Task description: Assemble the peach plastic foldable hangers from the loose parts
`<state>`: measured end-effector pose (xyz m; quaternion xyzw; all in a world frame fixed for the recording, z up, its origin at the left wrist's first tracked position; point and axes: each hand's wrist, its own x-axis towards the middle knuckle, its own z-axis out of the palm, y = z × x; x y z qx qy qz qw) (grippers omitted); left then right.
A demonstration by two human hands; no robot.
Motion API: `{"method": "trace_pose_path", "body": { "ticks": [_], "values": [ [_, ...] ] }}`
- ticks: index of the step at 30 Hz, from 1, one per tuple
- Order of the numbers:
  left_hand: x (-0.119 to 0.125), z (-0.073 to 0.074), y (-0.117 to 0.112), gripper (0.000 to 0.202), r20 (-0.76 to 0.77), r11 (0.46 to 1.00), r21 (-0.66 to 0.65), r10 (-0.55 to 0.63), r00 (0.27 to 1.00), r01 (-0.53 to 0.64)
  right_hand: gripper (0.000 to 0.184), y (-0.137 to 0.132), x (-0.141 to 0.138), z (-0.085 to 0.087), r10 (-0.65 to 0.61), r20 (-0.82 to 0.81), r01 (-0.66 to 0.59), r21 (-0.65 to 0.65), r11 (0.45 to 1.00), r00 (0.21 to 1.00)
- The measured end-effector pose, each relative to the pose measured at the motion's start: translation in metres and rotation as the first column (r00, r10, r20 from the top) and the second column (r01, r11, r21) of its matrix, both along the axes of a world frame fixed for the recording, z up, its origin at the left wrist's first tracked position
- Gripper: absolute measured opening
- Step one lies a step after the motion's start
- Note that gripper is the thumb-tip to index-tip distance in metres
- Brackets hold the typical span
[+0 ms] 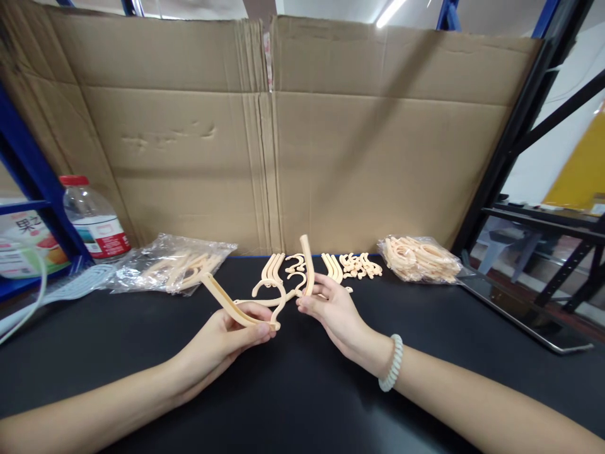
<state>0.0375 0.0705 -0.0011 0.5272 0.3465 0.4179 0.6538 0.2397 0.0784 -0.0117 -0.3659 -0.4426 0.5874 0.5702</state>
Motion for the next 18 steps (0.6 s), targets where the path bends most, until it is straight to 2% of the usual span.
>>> {"method": "trace_pose_path", "body": {
  "ticks": [4,9,14,18],
  "values": [
    [-0.0001,-0.0005,0.0005,0.020,-0.006,1.000,0.018,-0.002,1.000,0.002,0.035,-0.0033,-0.0036,0.0000,0.072,0.017,-0.073,0.022,0.997,0.997],
    [-0.0012,-0.0033,0.0027,0.018,-0.011,0.999,0.045,-0.011,1.000,0.011,0.033,-0.0049,-0.0067,-0.0007,0.086,0.104,-0.092,0.060,0.994,0.991],
    [-0.0012,-0.0027,0.0026,0.018,-0.020,0.998,0.057,0.006,1.000,-0.005,0.034,-0.0063,-0.0066,-0.0041,0.167,0.120,-0.180,0.105,0.978,0.979],
    [-0.0009,-0.0011,0.0015,0.017,-0.033,0.998,0.067,0.004,0.999,-0.001,0.034,-0.0077,-0.0065,-0.0053,0.185,0.131,-0.203,0.133,0.970,0.974]
  ]
}}
